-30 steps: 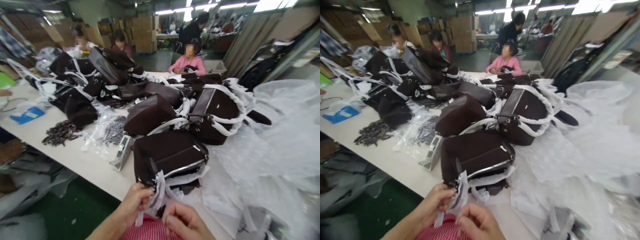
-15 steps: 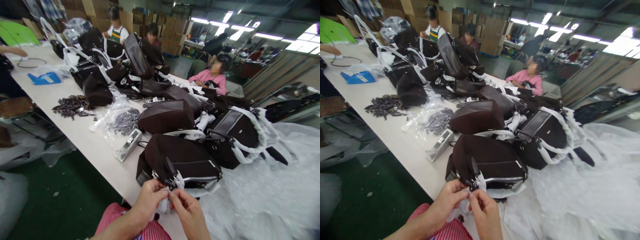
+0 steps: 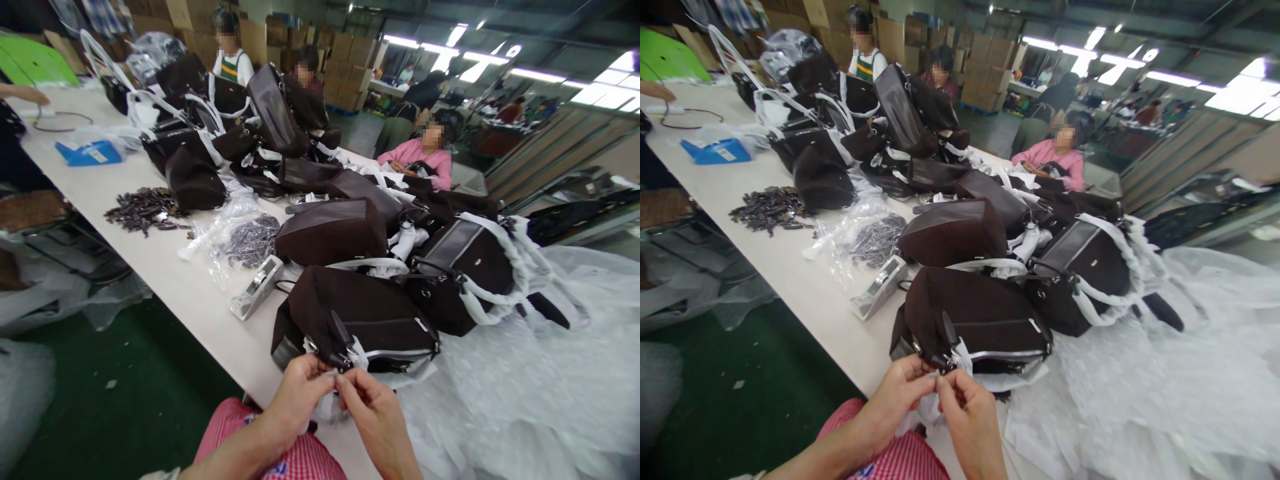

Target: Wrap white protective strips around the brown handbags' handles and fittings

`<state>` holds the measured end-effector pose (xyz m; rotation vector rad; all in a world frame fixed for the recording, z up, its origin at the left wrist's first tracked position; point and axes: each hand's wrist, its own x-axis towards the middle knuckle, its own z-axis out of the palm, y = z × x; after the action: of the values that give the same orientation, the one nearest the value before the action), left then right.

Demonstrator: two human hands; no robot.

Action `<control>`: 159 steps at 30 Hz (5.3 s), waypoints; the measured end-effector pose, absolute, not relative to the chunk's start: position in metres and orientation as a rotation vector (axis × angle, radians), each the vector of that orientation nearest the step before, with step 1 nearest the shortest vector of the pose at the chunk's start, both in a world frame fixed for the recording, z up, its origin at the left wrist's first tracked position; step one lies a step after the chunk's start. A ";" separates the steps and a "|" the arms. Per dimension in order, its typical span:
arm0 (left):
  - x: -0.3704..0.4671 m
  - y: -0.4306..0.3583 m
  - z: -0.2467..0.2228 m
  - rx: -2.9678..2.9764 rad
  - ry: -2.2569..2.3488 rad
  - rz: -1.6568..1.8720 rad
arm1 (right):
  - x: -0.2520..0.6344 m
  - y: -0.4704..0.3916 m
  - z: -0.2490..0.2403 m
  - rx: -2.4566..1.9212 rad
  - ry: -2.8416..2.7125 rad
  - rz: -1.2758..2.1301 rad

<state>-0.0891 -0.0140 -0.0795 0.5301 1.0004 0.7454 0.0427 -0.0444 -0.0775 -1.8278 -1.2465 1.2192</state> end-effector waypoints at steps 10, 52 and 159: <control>-0.088 -0.010 -0.080 0.592 1.204 0.757 | 0.046 -0.042 -0.085 -1.774 -1.193 1.295; -0.107 -0.059 -0.145 1.463 1.689 1.201 | 0.023 0.011 -0.090 -1.370 -2.107 1.469; -0.128 -0.061 -0.123 0.011 1.093 0.829 | -0.016 -0.071 -0.186 0.529 0.585 2.384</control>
<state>-0.1285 -0.0607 -0.1229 0.0112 1.0927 0.8292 -0.0163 -0.0707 -0.1858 0.5291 0.5847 2.3835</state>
